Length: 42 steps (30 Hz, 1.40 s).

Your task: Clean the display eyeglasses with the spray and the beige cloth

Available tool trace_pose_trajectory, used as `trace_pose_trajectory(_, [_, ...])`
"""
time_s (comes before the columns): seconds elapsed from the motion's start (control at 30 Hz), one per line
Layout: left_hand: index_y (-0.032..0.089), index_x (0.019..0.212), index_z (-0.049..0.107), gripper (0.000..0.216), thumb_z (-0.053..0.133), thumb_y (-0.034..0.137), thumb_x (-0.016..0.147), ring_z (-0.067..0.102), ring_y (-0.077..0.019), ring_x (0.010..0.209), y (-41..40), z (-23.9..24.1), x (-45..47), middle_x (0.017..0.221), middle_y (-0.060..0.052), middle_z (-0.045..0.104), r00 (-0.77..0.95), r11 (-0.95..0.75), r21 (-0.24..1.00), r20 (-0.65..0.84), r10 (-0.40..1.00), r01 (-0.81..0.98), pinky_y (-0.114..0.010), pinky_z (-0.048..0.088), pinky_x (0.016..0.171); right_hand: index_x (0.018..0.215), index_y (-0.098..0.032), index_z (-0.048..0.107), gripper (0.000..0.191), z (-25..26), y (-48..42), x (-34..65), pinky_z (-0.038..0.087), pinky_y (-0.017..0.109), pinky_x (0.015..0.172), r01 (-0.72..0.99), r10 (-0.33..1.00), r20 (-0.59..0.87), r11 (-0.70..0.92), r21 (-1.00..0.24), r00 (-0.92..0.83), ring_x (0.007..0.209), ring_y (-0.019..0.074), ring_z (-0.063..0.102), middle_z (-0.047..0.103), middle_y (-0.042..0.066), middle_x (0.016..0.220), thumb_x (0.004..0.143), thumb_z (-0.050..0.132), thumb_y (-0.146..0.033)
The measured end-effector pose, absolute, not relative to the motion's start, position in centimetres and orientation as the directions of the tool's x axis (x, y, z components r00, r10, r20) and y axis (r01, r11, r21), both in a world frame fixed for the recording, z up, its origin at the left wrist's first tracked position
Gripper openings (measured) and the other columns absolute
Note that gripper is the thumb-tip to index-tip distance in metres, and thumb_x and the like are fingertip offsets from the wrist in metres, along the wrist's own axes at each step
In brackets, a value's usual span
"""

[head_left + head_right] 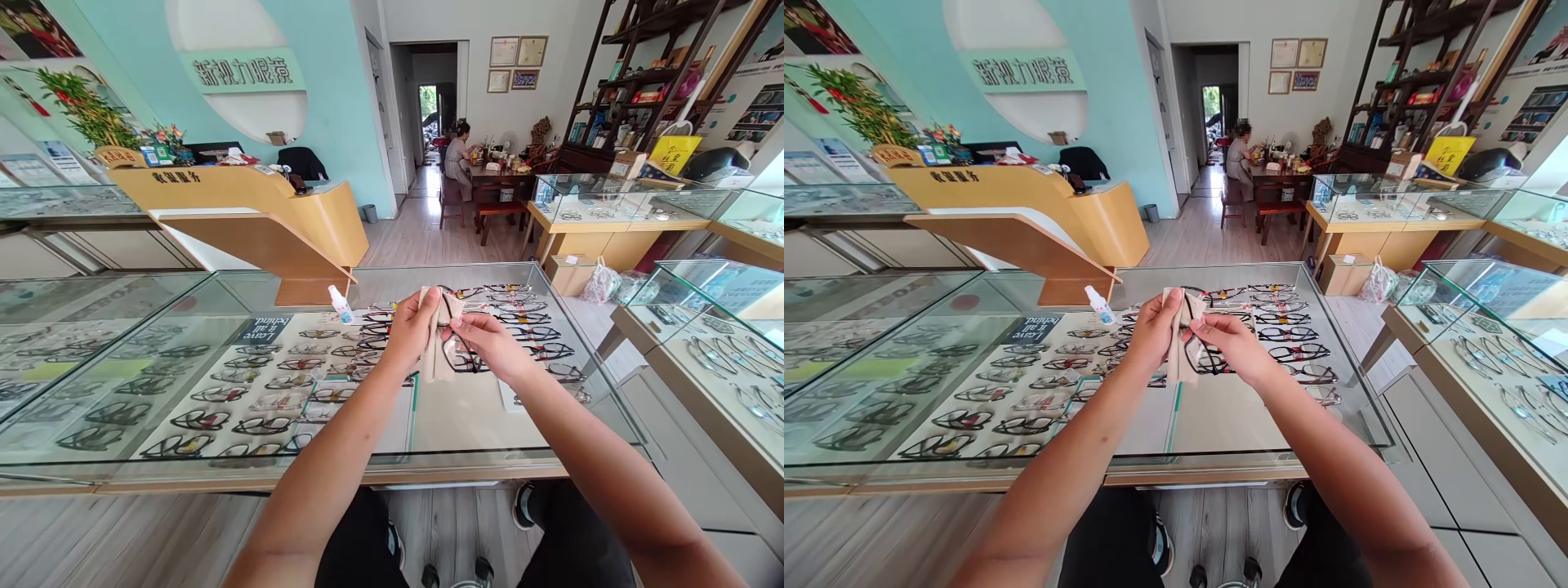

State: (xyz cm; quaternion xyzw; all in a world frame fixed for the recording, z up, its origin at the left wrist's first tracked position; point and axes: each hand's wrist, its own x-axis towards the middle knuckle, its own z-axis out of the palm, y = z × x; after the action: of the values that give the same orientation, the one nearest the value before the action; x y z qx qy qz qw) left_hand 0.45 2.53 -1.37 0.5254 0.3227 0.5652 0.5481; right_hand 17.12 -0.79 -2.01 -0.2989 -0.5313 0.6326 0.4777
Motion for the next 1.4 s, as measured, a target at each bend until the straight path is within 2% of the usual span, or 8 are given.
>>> trace_pose_trajectory(0.17, [0.015,0.100,0.078,0.058,0.089,0.068,0.080,0.070,-0.0195,0.064,3.0,-0.7,-0.2,0.083,-0.008,0.078,0.352,-0.040,0.918,0.191,0.916,-0.394,-0.033,0.058,0.064,0.082,-0.020,0.083,0.041,-1.5,-0.5,17.9,0.039,0.030,0.068,-0.307,0.944,0.120,0.021,-0.952,-0.308,0.070,0.0154,0.055,0.069,0.001,0.078,0.085,0.088,-0.061])
trace_pose_trajectory(0.33, [0.016,0.116,0.078,0.050,0.096,0.044,0.079,0.070,-0.0165,0.075,2.9,-0.1,-0.8,0.093,-0.007,0.078,0.470,-0.045,0.922,0.237,0.851,-0.383,-0.028,0.059,0.070,0.081,-0.021,0.082,0.041,-1.2,-0.4,17.9,0.038,0.029,0.063,-0.359,0.962,0.080,-0.020,-0.933,-0.262,0.066,0.0147,0.053,0.065,0.000,0.072,0.079,0.092,-0.060])
trace_pose_trajectory(0.6, [0.016,0.097,0.076,0.046,0.101,0.044,0.071,0.060,-0.0101,0.056,2.3,-0.3,0.1,0.077,-0.002,0.072,0.326,-0.151,0.913,0.285,0.902,-0.379,-0.023,0.052,0.053,0.086,-0.020,0.084,0.039,-2.1,-0.7,17.1,0.042,0.028,0.062,-0.397,0.942,0.126,-0.009,-0.918,-0.312,0.066,0.0137,0.052,0.070,0.003,0.081,0.087,0.088,-0.059])
trace_pose_trajectory(0.87, [0.017,0.076,0.069,0.052,0.084,0.066,0.086,0.050,-0.0074,0.042,1.8,-0.6,0.5,0.061,0.000,0.067,0.110,-0.270,0.906,0.320,0.941,-0.327,-0.022,0.038,0.043,0.087,-0.020,0.083,0.044,-2.2,-1.2,16.3,0.046,0.030,0.077,-0.339,0.906,0.195,0.062,-0.939,-0.376,0.077,0.0165,0.058,0.071,0.003,0.084,0.090,0.084,-0.064])
trace_pose_trajectory(0.97, [0.017,0.069,0.066,0.062,0.082,0.075,0.082,0.047,-0.0084,0.039,1.9,-0.6,0.7,0.057,-0.001,0.064,0.091,-0.203,0.911,0.251,0.964,-0.360,-0.024,0.035,0.040,0.089,-0.022,0.084,0.041,-2.2,-1.3,16.1,0.046,0.030,0.078,-0.332,0.901,0.212,0.081,-0.940,-0.379,0.077,0.0159,0.057,0.068,0.002,0.084,0.092,0.082,-0.063])
trace_pose_trajectory(1.2, [0.018,0.087,0.074,0.058,0.078,0.075,0.087,0.071,-0.0199,0.063,3.1,0.0,0.7,0.068,-0.003,0.070,0.026,0.026,0.825,-0.014,1.000,-0.565,-0.029,0.055,0.057,0.087,-0.024,0.085,0.034,-1.7,-0.6,17.1,0.049,0.030,0.079,-0.472,0.943,0.240,0.107,-0.875,-0.232,0.087,0.0173,0.062,0.071,0.004,0.099,0.083,0.092,-0.057])
trace_pose_trajectory(1.3, [0.017,0.084,0.070,0.054,0.081,0.070,0.088,0.065,-0.0142,0.060,3.6,0.4,0.3,0.069,0.000,0.066,0.025,0.067,0.786,-0.065,0.998,-0.615,-0.025,0.052,0.055,0.087,-0.024,0.085,0.035,-0.9,-0.6,17.7,0.051,0.030,0.077,-0.507,0.955,0.204,0.069,-0.859,-0.214,0.083,0.0178,0.064,0.075,0.005,0.095,0.080,0.094,-0.057])
trace_pose_trajectory(1.4, [0.019,0.077,0.062,0.051,0.089,0.061,0.084,0.047,-0.0075,0.052,3.9,0.5,-0.2,0.062,0.006,0.048,0.104,0.052,0.754,0.022,0.994,-0.654,-0.021,0.044,0.050,0.083,-0.023,0.084,0.036,-0.2,-0.6,18.3,0.052,0.031,0.077,-0.503,0.946,0.220,0.075,-0.861,-0.236,0.081,0.0181,0.066,0.078,0.006,0.093,0.083,0.090,-0.058])
